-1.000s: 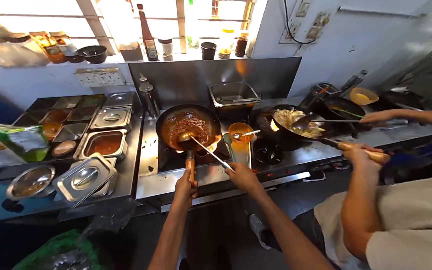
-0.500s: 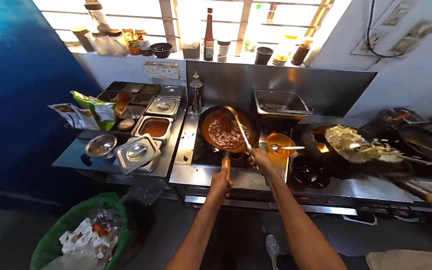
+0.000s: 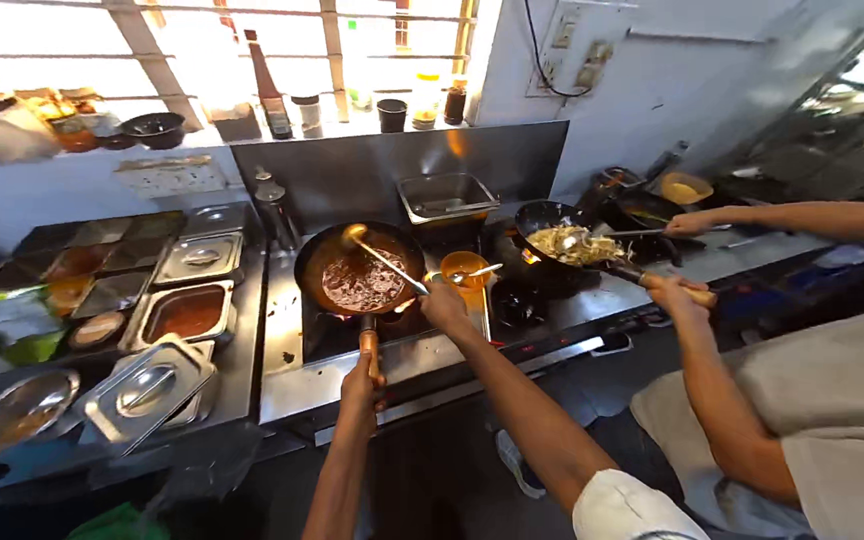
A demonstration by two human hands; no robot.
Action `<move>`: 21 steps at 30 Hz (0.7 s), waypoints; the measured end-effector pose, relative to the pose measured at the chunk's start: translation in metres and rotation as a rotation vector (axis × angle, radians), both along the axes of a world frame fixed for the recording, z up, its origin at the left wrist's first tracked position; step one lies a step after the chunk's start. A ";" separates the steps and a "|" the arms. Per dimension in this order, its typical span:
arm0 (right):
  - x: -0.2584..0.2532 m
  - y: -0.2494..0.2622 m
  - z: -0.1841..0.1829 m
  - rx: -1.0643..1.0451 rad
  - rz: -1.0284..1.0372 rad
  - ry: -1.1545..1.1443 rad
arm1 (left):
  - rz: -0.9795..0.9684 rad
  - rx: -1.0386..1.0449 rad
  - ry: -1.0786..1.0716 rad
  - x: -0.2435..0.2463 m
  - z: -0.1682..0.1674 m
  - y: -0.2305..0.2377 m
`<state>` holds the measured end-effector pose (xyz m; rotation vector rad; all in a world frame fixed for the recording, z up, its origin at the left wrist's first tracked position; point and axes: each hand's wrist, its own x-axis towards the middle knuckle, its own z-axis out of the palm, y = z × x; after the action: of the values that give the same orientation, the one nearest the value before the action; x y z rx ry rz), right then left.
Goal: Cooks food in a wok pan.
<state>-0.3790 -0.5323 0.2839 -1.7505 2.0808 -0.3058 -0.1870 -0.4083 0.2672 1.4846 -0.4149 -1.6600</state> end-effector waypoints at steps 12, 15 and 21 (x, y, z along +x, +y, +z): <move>-0.103 0.153 0.031 0.124 -0.035 -0.325 | -0.036 -0.002 0.022 0.009 -0.001 0.002; -0.086 0.155 0.047 0.146 0.047 -0.141 | -0.040 0.001 0.025 0.008 0.000 0.001; -0.019 0.086 -0.008 0.179 -0.101 -0.435 | -0.028 0.020 0.042 0.006 0.001 0.001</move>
<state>-0.3976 -0.4463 0.2757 -1.3368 1.8190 -0.4684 -0.1813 -0.4075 0.2680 1.4624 -0.3990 -1.7194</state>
